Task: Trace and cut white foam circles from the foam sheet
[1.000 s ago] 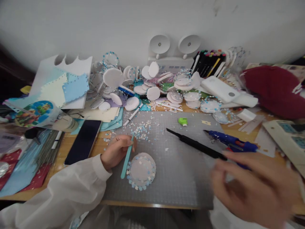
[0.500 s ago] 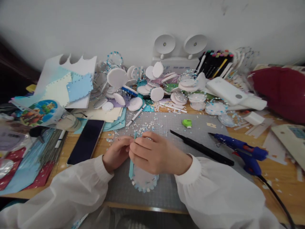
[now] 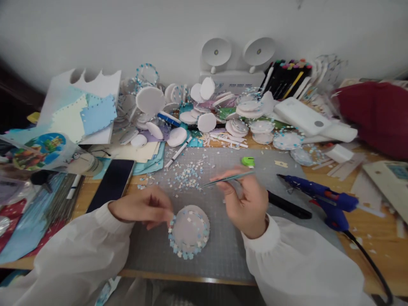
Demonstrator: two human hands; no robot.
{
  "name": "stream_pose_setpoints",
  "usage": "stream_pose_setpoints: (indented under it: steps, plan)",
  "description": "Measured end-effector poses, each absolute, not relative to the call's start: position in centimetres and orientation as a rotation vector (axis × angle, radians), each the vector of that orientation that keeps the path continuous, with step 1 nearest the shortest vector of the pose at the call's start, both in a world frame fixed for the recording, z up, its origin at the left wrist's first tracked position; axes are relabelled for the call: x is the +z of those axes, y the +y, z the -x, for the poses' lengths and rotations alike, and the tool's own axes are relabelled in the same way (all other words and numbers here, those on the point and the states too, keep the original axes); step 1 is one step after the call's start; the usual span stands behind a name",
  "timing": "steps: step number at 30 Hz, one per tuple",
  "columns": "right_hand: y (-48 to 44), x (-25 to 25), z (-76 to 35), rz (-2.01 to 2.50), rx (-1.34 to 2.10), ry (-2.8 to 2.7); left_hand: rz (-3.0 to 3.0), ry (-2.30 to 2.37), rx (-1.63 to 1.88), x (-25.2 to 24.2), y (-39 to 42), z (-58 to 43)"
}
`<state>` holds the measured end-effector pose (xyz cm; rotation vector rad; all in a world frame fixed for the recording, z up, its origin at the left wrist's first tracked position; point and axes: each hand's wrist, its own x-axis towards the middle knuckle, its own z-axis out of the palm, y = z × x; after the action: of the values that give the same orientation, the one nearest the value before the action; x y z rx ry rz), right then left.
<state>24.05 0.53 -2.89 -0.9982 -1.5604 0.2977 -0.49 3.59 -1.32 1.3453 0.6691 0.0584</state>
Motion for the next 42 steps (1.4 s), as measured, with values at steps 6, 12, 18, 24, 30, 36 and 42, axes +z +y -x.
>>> stream_pose_setpoints:
  steps: [6,12,18,24,30,36,42]
  plan:
    - [-0.2,-4.3,-23.7,1.047,0.807,-1.299,-1.218,0.565,-0.018,-2.1,2.8,-0.5]
    - [-0.6,-4.5,-23.1,1.049,0.952,-1.295,-1.369,0.513,0.148,-3.2,2.2,-1.9]
    - [-0.6,-3.6,-22.7,1.04,0.971,-1.384,-1.401,0.496,0.122,-3.2,2.2,-2.1]
    - [-0.7,-3.3,-22.7,1.048,0.98,-1.438,-1.389,0.488,0.134,-3.3,2.2,-2.1]
    - [-1.0,-3.2,-22.4,1.086,1.076,-1.37,-1.398,0.481,0.147,-3.5,2.2,-2.1]
    - [-1.0,-3.2,-22.3,1.057,1.084,-1.37,-1.38,0.475,0.144,-3.4,2.3,-2.1]
    - [-1.1,-3.2,-22.4,1.039,1.135,-1.335,-1.385,0.473,0.145,-3.4,2.2,-2.1]
